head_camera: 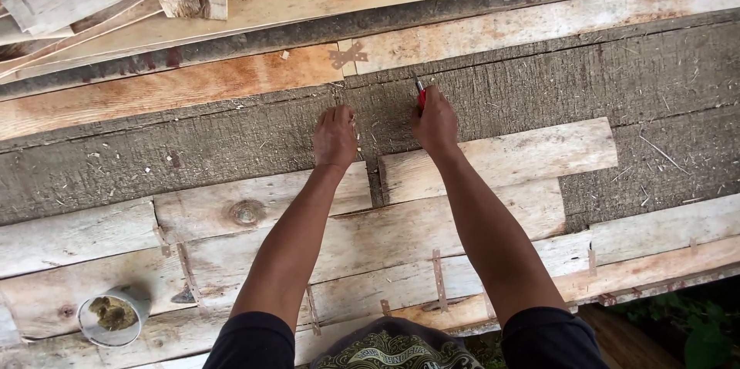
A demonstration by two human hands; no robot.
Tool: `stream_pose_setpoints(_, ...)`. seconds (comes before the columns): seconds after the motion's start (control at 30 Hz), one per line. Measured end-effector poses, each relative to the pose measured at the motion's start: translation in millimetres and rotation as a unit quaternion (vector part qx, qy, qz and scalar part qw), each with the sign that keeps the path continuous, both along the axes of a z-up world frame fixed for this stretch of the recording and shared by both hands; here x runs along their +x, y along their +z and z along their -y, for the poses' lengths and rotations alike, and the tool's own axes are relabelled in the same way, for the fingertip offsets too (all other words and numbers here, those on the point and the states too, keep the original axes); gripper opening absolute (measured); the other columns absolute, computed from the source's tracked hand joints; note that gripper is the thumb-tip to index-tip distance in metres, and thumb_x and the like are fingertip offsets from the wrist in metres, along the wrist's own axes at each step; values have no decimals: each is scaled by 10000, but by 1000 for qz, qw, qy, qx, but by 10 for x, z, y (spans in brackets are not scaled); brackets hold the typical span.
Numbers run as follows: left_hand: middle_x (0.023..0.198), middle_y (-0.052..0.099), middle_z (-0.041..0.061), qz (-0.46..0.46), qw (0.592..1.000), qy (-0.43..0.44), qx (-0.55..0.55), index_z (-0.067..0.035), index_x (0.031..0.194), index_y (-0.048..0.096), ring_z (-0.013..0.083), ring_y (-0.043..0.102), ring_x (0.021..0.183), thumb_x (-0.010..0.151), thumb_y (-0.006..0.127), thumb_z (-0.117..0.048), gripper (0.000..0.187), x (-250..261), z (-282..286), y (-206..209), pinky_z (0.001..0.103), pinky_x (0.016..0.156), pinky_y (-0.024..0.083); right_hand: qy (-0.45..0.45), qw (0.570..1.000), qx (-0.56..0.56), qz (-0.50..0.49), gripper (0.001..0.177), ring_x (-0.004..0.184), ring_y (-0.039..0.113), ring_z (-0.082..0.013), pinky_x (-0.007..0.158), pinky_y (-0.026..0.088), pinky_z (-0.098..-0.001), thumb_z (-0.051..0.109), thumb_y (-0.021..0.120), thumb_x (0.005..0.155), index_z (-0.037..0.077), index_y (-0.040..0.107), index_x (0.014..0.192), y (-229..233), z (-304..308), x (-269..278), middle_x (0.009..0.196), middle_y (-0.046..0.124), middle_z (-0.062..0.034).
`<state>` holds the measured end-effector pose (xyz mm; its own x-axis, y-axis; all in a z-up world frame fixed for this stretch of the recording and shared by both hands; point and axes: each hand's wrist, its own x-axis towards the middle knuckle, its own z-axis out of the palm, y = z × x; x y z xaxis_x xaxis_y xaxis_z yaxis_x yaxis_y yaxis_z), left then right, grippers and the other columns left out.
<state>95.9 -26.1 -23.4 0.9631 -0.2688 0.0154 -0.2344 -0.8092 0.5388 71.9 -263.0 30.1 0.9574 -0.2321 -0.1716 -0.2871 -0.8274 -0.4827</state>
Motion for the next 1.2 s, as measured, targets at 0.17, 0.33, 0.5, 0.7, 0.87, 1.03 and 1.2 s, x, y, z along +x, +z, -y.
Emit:
stream_pose_setpoints(0.17, 1067, 575, 53, -73, 994, 22, -81, -205, 1207, 489, 336, 633, 1085, 1031, 579, -85, 231, -56, -112, 320, 542, 896, 580, 21, 999, -17, -22, 234, 834, 727, -397, 601, 611, -499, 151, 609, 986, 30, 491, 1147, -11, -69, 32, 979, 646, -204)
stream_pose_setpoints(0.33, 1105, 565, 53, -92, 989, -63, -97, -161, 1237, 544, 308, 623, 1105, 1069, 536, -88, 184, -165, -237, 336, 499, 921, 583, 45, 989, 134, -44, 255, 853, 718, -484, 649, 551, -592, 182, 659, 896, 90, 501, 1075, 143, -449, -31, 960, 678, -228)
stream_pose_setpoints(0.5, 1088, 550, 44, -25, 988, -152, 8, -149, 1175, 599, 303, 605, 1123, 1008, 633, -117, 173, -219, -267, 108, 472, 944, 568, 126, 986, 104, -17, 273, 832, 714, -479, 577, 587, -526, 124, 682, 887, 110, 540, 1121, -87, -648, -21, 1050, 646, -214)
stream_pose_setpoints(0.7, 1096, 518, 33, -19, 980, -188, 62, -202, 1141, 580, 267, 569, 1130, 1040, 562, -129, 126, -220, -313, -105, 459, 976, 561, 146, 987, 65, 22, 285, 835, 718, -470, 607, 604, -516, 105, 711, 854, 96, 570, 1101, -81, -698, -70, 996, 664, -199)
stream_pose_setpoints(0.87, 1200, 521, 80, -24, 974, -203, 94, -161, 1222, 569, 308, 528, 1266, 1052, 518, -83, 194, -247, -259, -4, 492, 1053, 536, 147, 988, 48, 24, 305, 836, 719, -458, 631, 606, -534, 151, 703, 849, 111, 559, 1116, -365, -681, -14, 989, 665, -185)
stream_pose_setpoints(1.03, 1321, 518, 111, -40, 965, -202, 161, -121, 1325, 545, 303, 483, 1360, 1042, 529, -86, 286, -215, -114, 96, 519, 1117, 485, 179, 983, 10, 35, 312, 818, 716, -468, 603, 602, -530, 137, 701, 849, 107, 546, 1118, -222, -750, 39, 964, 650, -186)
stream_pose_setpoints(1.2, 1178, 498, 150, -125, 979, -155, 46, -63, 1188, 511, 366, 542, 1210, 1039, 519, -64, 149, -114, -115, 192, 531, 963, 534, 67, 980, 166, -91, 268, 914, 708, -500, 731, 547, -578, 186, 626, 891, 51, 528, 1101, 261, -771, 59, 956, 682, -239)
